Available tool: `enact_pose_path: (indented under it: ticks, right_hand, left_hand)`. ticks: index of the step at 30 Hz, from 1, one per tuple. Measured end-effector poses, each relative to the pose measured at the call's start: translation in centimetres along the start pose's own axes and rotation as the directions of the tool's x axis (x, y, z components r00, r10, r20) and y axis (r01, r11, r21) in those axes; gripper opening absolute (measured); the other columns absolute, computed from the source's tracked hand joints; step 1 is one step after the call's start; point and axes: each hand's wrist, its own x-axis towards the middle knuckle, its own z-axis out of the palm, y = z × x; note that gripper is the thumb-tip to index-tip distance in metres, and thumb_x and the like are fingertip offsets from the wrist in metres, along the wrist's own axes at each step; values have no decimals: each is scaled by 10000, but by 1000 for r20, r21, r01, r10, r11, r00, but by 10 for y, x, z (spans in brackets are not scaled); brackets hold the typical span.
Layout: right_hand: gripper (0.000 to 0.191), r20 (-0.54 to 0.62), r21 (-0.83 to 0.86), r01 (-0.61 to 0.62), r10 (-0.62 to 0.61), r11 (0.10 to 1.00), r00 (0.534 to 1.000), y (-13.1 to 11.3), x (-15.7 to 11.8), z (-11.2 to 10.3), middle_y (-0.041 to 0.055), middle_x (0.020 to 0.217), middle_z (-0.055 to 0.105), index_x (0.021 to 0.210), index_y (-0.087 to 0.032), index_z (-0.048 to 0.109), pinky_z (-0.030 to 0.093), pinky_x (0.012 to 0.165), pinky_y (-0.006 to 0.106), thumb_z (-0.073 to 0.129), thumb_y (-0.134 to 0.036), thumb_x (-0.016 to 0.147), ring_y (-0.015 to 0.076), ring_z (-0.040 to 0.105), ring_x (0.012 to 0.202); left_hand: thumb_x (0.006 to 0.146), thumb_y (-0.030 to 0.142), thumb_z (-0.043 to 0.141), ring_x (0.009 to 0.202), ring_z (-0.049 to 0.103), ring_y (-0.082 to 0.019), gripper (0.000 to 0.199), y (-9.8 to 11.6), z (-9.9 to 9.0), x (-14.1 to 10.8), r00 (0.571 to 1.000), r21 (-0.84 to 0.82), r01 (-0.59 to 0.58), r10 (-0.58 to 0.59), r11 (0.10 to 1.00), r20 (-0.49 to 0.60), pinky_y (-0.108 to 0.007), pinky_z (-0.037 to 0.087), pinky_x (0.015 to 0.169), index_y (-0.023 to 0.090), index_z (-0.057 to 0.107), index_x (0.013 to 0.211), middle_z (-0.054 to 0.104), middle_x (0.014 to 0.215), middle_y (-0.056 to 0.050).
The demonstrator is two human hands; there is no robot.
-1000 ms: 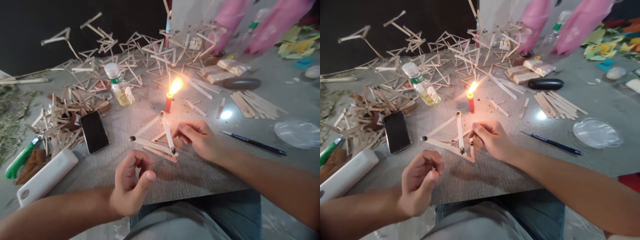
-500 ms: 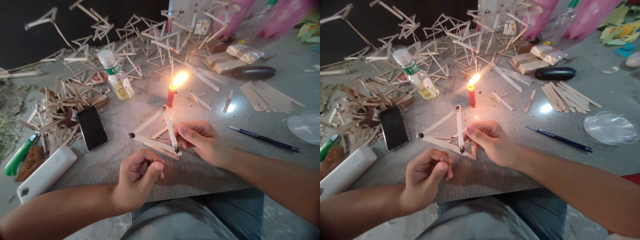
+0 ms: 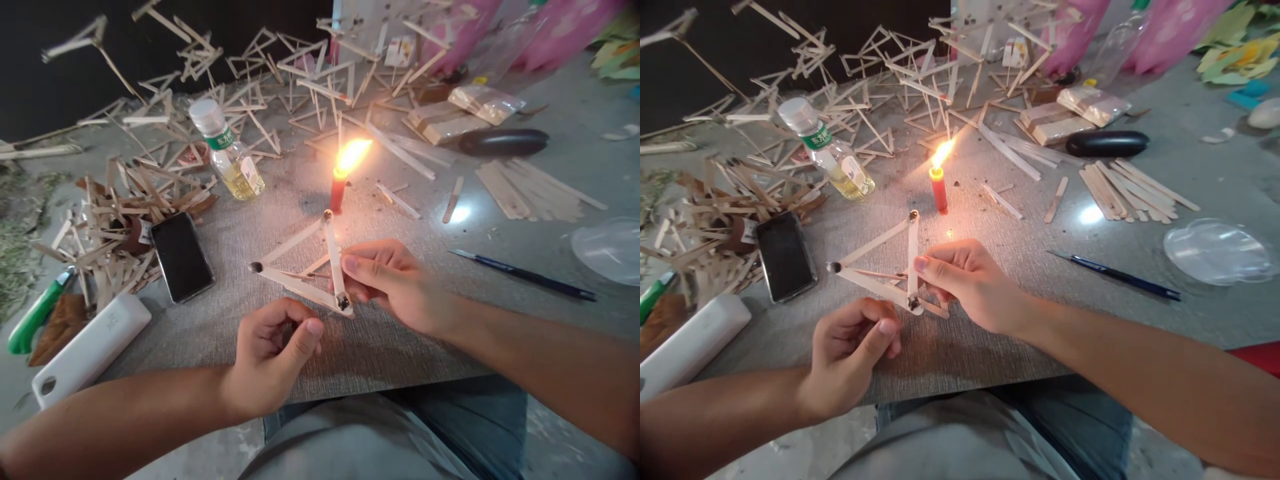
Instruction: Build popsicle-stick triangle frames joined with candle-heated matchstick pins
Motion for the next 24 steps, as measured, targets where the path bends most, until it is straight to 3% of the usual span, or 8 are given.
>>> enact_pose_path:
  ticks: [4,9,15,19,21,24]
  right_hand:
    - [432,-21,6,-6,6,1000,1000,4,-1,-6,-28,573,474,757,-171,715,255,508,280,595,-515,990,95,366,537]
    - [405,-119,-18,21,-23,1000,993,8,-2,-11,-31,551,482,778,-193,747,288,516,281,637,-538,959,104,377,534]
    - [402,-231,-146,80,-113,986,966,5,-4,-12,-15,539,476,714,-224,755,316,524,302,648,-524,961,119,391,535]
    - [389,-286,-289,174,-259,941,923,11,-13,-12,12,582,525,764,-255,765,339,539,335,608,-530,990,146,423,556]
    - [329,-252,-368,260,-365,893,896,13,-19,-12,18,631,570,875,-266,770,341,535,340,586,-504,1010,149,440,559]
    - [247,-105,-459,386,-480,800,871,10,-28,-9,-9,615,547,1078,-266,734,330,498,324,564,-437,1025,138,441,513]
  left_hand:
    - [991,310,677,497,552,-81,278,-2,-1,0,1000,13,13,-13,1000,-19,-169,465,470,175,653,750,638,574,6]
    - [980,324,693,495,554,-81,279,-4,-2,1,998,0,47,-47,999,-31,-171,467,472,170,659,750,643,583,1]
    - [974,424,691,476,516,-88,363,-4,-2,4,994,15,105,-104,994,-26,-187,425,448,174,630,719,613,543,0]
    - [967,449,694,476,506,-90,370,-4,-2,4,991,9,134,-134,991,-8,-194,410,447,176,612,729,603,545,1]
    - [971,435,690,486,508,-91,357,-5,-3,4,990,6,142,-142,990,3,-196,408,457,175,610,739,605,556,1]
    - [981,400,681,506,510,-91,327,-7,-4,4,990,3,137,-137,991,17,-200,409,478,175,613,754,613,580,0]
